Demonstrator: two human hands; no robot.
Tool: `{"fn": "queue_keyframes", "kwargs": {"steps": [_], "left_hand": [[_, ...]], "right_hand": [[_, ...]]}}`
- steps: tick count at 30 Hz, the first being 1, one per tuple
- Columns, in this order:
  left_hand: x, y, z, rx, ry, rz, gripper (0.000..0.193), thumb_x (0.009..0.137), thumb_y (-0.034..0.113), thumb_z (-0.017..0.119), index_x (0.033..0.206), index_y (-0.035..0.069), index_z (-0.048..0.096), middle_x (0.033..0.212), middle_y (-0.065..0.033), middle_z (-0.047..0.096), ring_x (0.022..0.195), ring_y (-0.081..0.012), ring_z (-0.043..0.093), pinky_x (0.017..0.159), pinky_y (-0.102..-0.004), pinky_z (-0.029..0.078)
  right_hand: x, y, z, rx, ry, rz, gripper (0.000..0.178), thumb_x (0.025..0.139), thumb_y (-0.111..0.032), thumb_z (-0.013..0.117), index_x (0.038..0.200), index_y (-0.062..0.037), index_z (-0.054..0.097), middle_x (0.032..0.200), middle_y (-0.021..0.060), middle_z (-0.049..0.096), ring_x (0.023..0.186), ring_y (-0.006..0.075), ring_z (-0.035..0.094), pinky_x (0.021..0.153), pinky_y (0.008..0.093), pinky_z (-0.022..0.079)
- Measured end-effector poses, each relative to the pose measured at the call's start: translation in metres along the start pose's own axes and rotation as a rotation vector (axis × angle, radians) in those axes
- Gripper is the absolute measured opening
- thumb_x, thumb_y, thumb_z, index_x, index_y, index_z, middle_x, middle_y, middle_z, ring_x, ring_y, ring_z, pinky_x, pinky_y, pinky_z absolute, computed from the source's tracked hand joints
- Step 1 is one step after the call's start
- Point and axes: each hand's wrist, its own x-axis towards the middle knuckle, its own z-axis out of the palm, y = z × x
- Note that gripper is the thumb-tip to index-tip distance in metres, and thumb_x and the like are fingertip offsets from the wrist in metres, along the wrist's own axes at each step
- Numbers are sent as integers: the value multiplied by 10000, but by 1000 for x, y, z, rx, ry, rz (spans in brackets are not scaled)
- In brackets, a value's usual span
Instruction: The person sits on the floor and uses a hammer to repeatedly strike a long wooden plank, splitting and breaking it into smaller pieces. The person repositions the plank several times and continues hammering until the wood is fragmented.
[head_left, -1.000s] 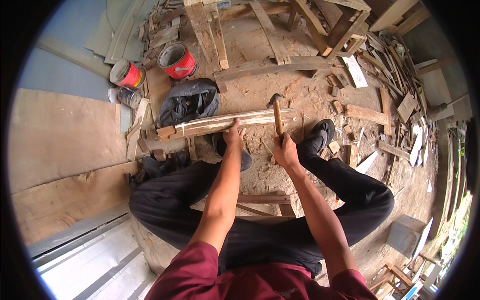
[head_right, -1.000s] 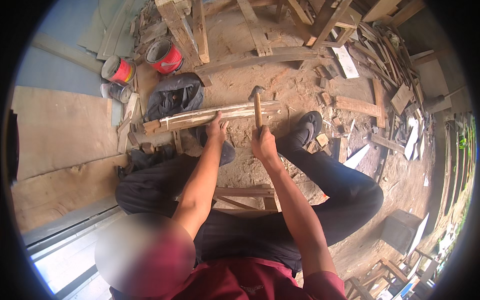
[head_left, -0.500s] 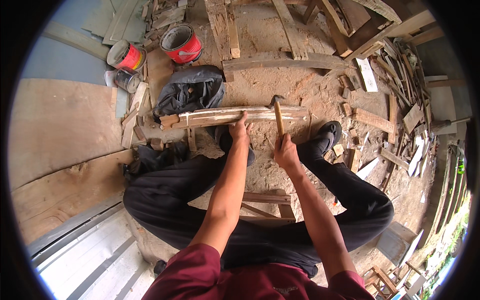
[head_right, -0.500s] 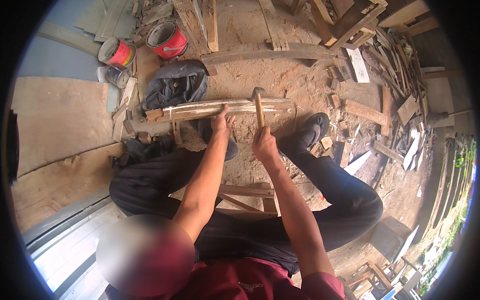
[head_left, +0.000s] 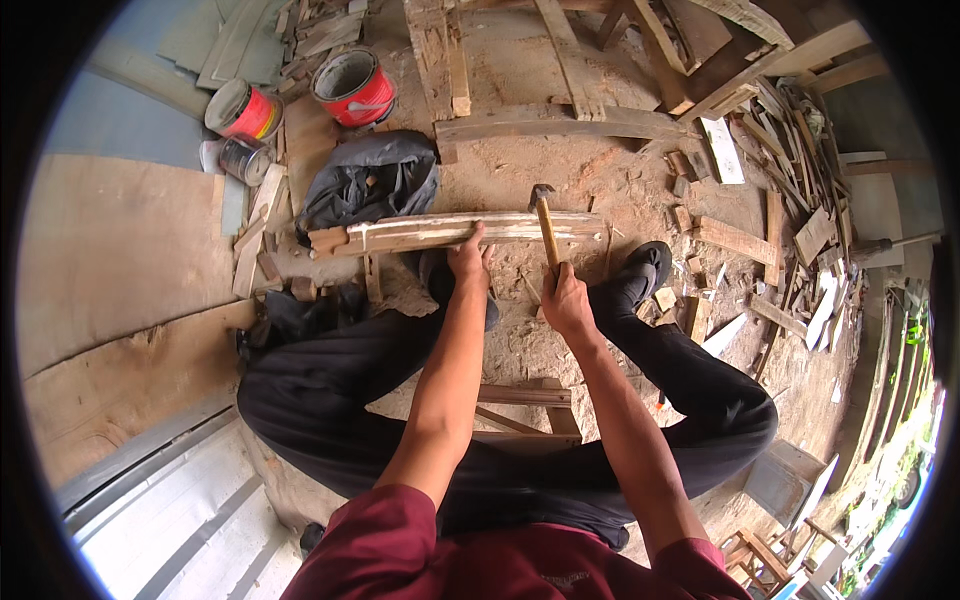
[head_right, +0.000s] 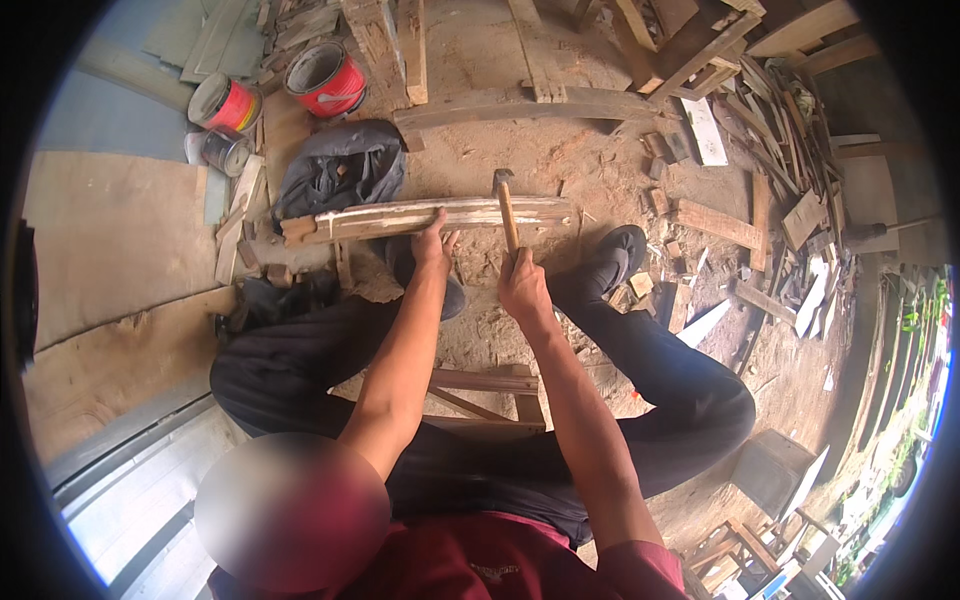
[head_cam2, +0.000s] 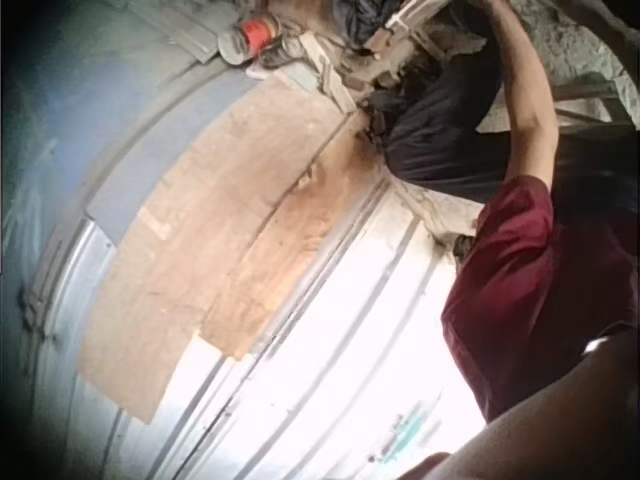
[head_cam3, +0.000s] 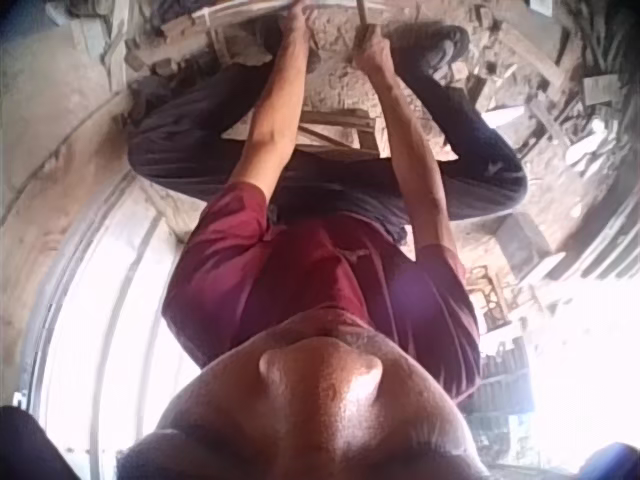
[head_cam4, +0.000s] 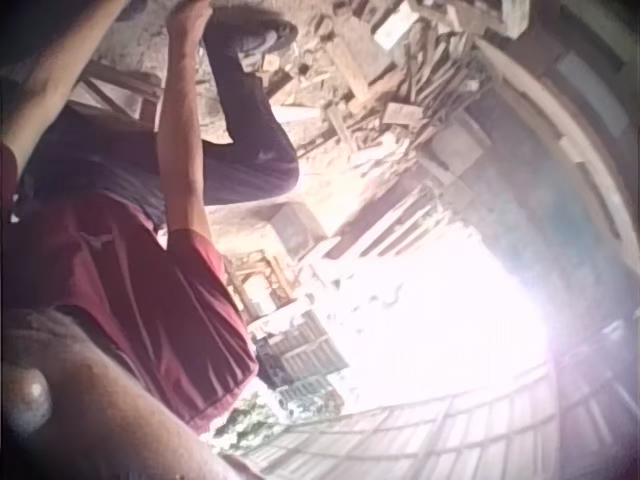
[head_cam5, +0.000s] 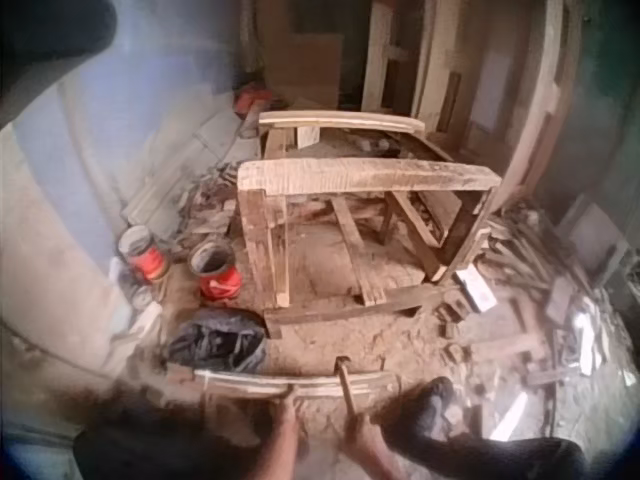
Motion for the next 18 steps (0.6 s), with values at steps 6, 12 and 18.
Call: {"fn": "queue_keyframes", "kwargs": {"steps": [6, 12, 18], "left_hand": [[14, 14, -16, -3, -96, -85, 662, 788, 28, 774, 1332, 125, 411, 1289, -80, 534, 1206, -276, 528, 1030, -500, 454], [-11, 36, -7, -268, -251, -168, 669, 755, 23, 636, 1372, 7, 376, 1406, -138, 419, 1363, -292, 343, 1166, -497, 195], [-38, 103, -2, -287, -791, -66, 506, 642, -48, 552, 1140, 36, 570, 1155, -109, 607, 1172, -296, 524, 1061, -484, 348]], "right_hand": [[6, -15, -22, 231, -122, 288, 310, 956, -266, 582, 863, 11, 477, 644, 233, 569, 519, 385, 583, 468, 438, 444], [-21, -9, -47, 708, 276, 354, 350, 987, -364, 565, 940, -22, 507, 602, 11, 503, 442, 76, 466, 375, 260, 362], [-26, -20, -84, 949, 414, 557, 468, 915, -539, 605, 854, -105, 440, 625, -18, 442, 441, 91, 414, 359, 276, 354]]}}
